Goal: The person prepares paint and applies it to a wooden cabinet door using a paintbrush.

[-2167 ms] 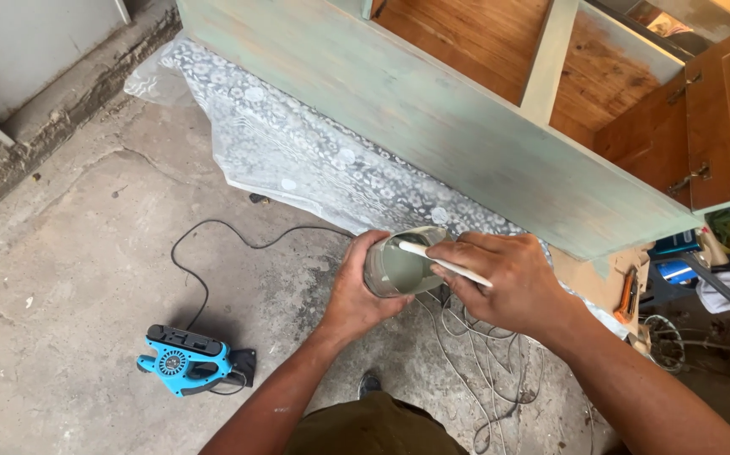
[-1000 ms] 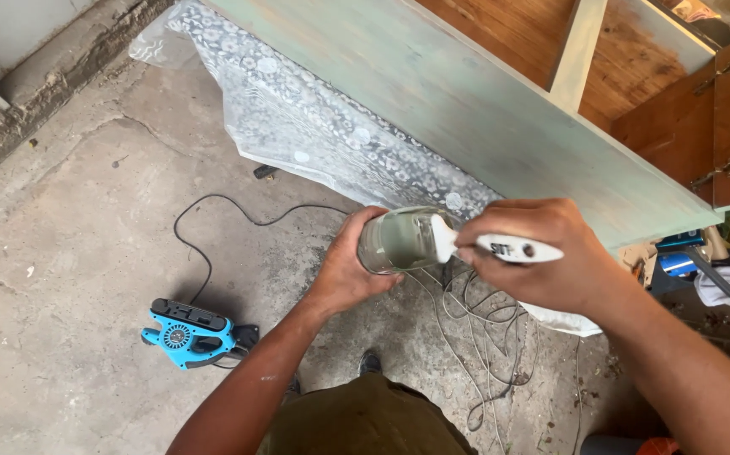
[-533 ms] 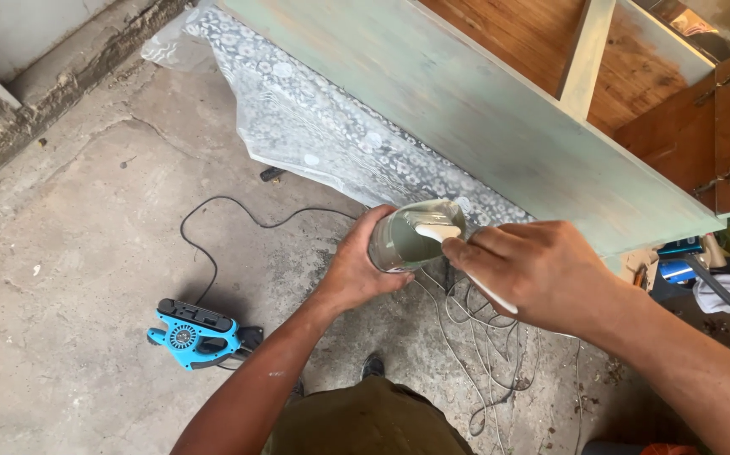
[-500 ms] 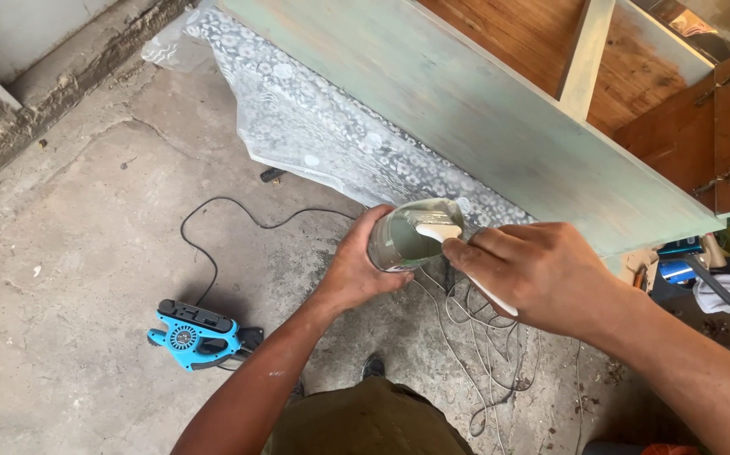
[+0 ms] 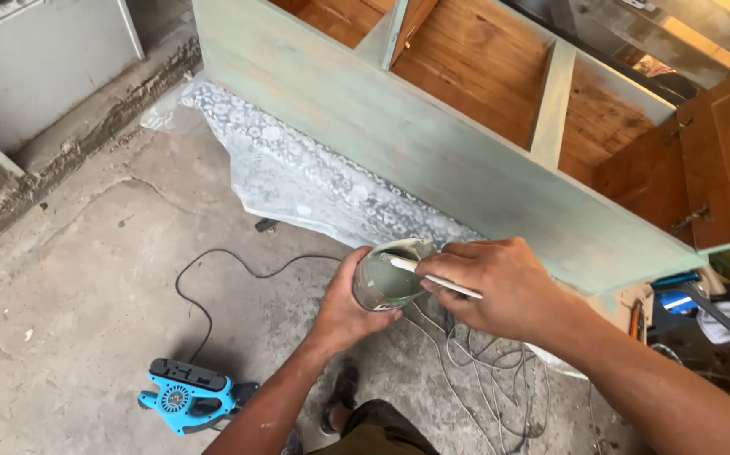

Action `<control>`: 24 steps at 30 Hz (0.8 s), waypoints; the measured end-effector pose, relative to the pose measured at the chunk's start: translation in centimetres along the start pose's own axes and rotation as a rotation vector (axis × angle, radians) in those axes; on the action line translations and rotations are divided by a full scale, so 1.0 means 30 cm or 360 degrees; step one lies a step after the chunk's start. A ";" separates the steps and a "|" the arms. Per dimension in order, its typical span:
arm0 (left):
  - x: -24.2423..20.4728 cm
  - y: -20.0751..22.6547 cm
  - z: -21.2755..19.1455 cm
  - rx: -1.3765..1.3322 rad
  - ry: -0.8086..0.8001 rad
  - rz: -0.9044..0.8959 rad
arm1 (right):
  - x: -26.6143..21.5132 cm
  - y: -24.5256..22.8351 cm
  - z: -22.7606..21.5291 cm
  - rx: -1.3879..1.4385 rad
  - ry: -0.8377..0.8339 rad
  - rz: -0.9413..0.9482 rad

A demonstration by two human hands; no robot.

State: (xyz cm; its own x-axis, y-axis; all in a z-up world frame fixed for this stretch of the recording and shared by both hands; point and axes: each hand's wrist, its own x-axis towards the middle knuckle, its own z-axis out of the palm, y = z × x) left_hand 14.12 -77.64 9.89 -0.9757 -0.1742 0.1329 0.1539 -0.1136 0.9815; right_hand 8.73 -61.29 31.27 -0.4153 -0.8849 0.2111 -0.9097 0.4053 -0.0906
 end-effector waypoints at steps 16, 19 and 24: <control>0.253 0.032 0.117 0.0101 0.0346 0.0045 | 0.161 0.377 0.010 0.0577 0.0017 0.0342; 0.280 -0.009 0.132 0.0115 0.0413 0.0046 | 0.173 0.435 0.030 0.0644 0.0032 0.0326; 0.357 0.008 0.116 0.0090 0.0433 0.0039 | 0.240 0.476 0.022 0.0731 0.0029 0.0266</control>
State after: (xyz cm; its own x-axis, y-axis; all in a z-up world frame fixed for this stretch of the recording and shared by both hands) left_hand 3.18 -76.13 12.01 -0.8927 -0.4336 0.1225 0.1607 -0.0525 0.9856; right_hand -7.27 -62.02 30.85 -0.5592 -0.8105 0.1740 -0.7408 0.3943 -0.5438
